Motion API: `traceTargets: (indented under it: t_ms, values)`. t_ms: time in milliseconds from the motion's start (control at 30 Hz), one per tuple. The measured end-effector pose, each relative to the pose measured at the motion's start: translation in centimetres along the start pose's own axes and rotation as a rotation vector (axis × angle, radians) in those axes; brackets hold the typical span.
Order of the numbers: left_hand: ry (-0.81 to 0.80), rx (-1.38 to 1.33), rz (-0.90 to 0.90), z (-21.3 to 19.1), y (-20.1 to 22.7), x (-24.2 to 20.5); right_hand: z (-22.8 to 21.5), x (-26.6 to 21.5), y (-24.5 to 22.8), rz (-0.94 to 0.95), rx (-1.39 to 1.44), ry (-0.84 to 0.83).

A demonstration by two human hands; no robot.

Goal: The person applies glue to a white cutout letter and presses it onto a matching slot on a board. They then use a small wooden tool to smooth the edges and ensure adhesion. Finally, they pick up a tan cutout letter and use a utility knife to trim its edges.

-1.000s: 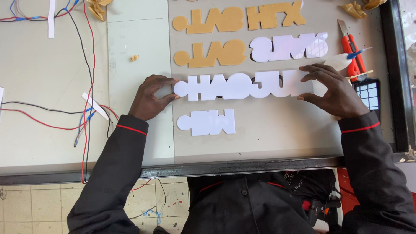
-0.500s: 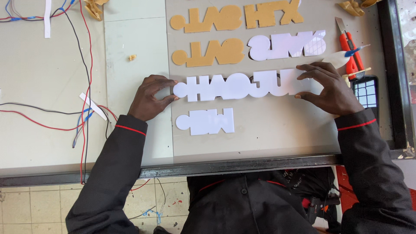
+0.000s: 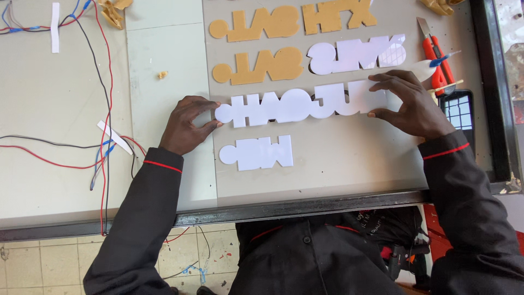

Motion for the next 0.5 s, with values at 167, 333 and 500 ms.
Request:
traceTargets:
  t_ms: [167,333,500]
  values:
    - [0.015,-0.003,0.023,-0.07,0.72,0.35,0.14,0.29,0.32,-0.007,-0.001,0.016]
    - [0.025,0.013,0.042,-0.07,0.63,0.33,0.11,0.84,0.52,-0.019,-0.003,0.021]
    - [0.013,0.01,0.02,-0.12,0.55,0.27,0.24,0.87,0.74,-0.012,0.044,-0.005]
Point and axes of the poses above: each hand's wrist, its own x-axis towards the middle knuckle, its own z-axis out of the palm, y = z × x, the point moved 2 cm from there along x, towards the middle knuckle, and after that the axes turned 14 degrees about -x, right-handed, at the moved point
